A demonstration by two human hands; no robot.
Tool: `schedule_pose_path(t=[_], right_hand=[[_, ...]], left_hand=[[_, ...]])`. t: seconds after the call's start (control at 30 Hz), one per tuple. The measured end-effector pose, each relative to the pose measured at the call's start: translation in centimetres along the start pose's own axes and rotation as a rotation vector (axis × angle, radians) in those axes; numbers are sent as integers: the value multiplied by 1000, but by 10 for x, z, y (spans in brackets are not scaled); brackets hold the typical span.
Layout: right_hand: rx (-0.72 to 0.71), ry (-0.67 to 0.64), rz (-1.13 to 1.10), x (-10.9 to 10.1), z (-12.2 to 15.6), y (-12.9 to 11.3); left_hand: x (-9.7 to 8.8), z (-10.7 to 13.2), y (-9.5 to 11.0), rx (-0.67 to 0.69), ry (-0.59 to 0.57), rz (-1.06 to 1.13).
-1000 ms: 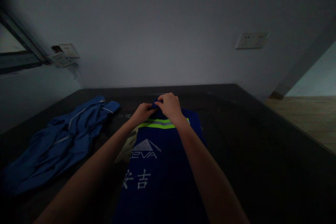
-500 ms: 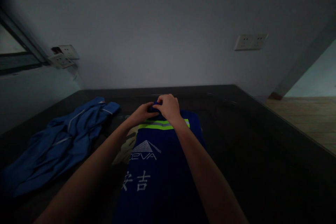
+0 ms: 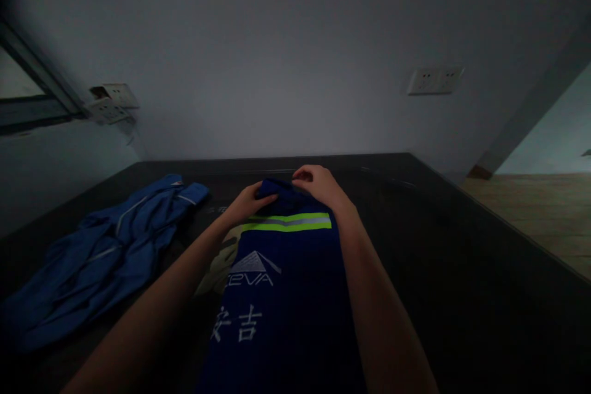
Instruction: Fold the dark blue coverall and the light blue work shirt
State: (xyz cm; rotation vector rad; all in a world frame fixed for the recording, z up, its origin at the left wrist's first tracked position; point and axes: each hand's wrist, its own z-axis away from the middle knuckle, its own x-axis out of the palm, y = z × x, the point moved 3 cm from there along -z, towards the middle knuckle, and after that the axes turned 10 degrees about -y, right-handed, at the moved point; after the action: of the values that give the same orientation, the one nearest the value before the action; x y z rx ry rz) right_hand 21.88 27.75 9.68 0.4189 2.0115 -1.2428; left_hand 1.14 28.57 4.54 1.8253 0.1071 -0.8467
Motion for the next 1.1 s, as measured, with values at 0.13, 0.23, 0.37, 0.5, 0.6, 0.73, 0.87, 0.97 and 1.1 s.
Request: schedule_pose_path(t=[0.13, 0.23, 0.37, 0.5, 0.6, 0.73, 0.87, 0.97, 1.1], right_hand=[[19, -184, -36, 11, 2, 5], [34, -149, 23, 22, -2, 5], [33, -90, 71, 32, -8, 4], [11, -143, -23, 33, -8, 9], [24, -115, -115, 30, -5, 19], [127, -124, -2, 33, -3, 29], [41, -185, 113, 42, -7, 22], [-45, -168, 117, 45, -10, 15], [-109, -169, 10, 45, -11, 14]], left_hand=[[-4, 0, -3, -29, 5, 54], [-5, 1, -4, -47, -5, 70], [-5, 1, -2, -71, 17, 32], [-5, 1, 0, -87, 88, -38], [-6, 1, -2, -90, 87, -39], [-6, 1, -1, -66, 39, -27], [-6, 1, 2, -63, 15, -55], [-5, 2, 4, -45, -6, -27], [-4, 2, 3, -42, -18, 18]])
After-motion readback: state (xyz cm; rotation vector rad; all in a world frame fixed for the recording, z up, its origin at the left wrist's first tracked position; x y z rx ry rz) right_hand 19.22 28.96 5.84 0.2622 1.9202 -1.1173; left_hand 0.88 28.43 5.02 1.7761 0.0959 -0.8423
